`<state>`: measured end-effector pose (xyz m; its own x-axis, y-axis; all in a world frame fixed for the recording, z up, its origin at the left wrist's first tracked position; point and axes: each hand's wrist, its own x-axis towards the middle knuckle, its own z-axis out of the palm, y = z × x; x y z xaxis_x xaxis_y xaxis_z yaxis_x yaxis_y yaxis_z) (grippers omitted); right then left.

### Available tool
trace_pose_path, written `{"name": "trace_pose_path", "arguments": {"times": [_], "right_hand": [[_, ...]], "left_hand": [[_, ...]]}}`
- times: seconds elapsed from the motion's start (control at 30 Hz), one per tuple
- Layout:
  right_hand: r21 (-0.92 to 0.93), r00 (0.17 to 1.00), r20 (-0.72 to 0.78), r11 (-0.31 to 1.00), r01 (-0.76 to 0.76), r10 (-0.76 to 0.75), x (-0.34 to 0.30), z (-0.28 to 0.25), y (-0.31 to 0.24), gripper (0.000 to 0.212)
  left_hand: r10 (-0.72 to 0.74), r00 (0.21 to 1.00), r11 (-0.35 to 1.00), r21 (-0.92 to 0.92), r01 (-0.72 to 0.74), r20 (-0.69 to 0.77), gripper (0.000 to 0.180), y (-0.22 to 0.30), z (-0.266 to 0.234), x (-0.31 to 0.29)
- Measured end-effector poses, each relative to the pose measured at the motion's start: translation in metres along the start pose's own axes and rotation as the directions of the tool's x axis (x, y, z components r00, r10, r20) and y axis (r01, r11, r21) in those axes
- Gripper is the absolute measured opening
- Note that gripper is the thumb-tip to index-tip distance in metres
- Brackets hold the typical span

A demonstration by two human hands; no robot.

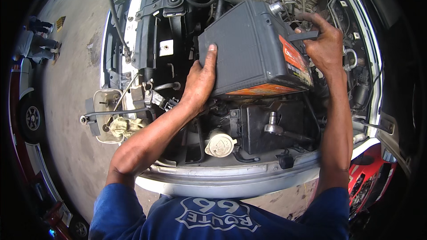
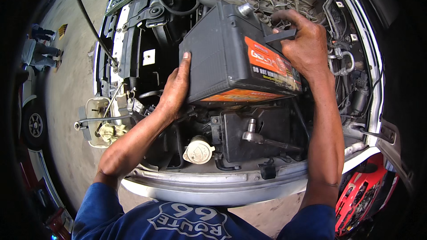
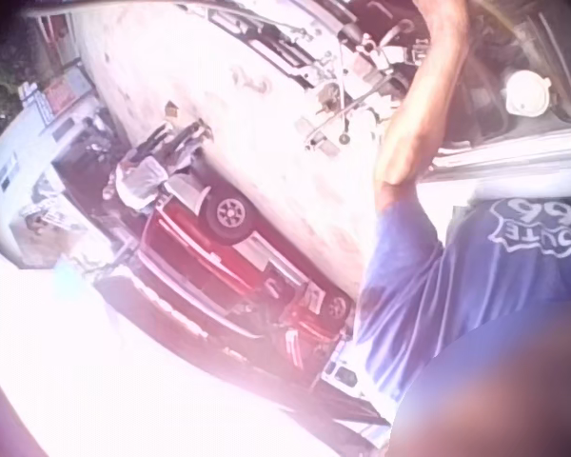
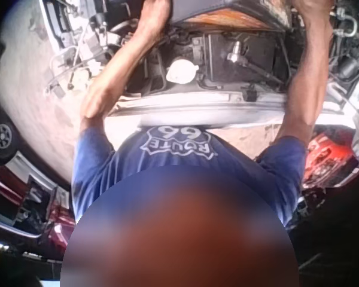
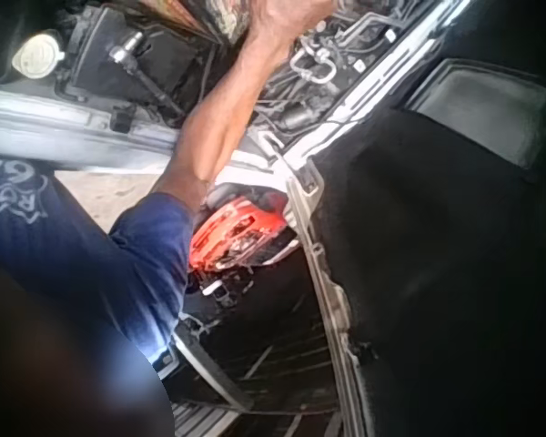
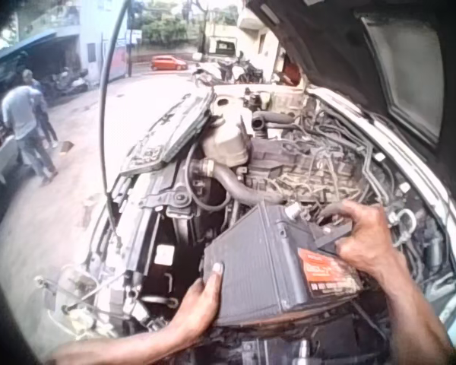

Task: The person removes a metal tray from the engine bay, places a new car battery into the engine compartment, and secures it by tightening the hold-down bolt. They then connect the battery terminals and tighten them with a wrench.

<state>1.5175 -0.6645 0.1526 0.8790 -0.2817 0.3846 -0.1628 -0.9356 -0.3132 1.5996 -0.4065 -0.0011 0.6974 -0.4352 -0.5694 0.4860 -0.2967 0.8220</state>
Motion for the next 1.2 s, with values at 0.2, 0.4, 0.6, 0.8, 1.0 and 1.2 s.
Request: {"name": "trace_pose_path", "arguments": {"times": [0.2,0.4,0.6,0.8,1.0,1.2], "right_hand": [[0.08,0.996,0.019,0.993,-0.087,0.086,-0.016,0.011,0.027,0.031],[0.039,0.991,0.067,0.993,0.113,-0.116,-0.021,0.039,0.03,0.036],[-0.064,0.879,0.207,0.891,0.45,-0.43,-0.009,0.062,-0.001,0.022],[-0.097,0.814,0.283,0.829,0.551,-0.508,-0.037,0.07,-0.024,0.017],[-0.133,0.907,0.37,0.955,0.266,-0.202,-0.02,0.072,-0.053,0.019],[-0.23,0.927,0.361,0.973,-0.012,0.097,-0.035,0.066,-0.078,0.023]], "left_hand": [[-0.103,0.994,0.957,0.277,0.087,0.041,0.103,0.03,0.006,0.002],[0.547,0.735,0.328,0.705,-0.629,0.402,0.046,0.028,-0.031,-0.078],[0.268,0.773,0.041,0.795,-0.606,0.575,0.061,0.007,-0.047,-0.116],[0.394,0.751,0.159,0.766,-0.623,0.529,0.054,-0.001,-0.042,-0.125],[0.492,0.725,0.308,0.683,-0.662,0.481,0.043,0.005,-0.047,-0.089],[0.629,0.725,0.418,0.663,-0.62,0.281,0.028,0.019,-0.033,-0.071]]}}
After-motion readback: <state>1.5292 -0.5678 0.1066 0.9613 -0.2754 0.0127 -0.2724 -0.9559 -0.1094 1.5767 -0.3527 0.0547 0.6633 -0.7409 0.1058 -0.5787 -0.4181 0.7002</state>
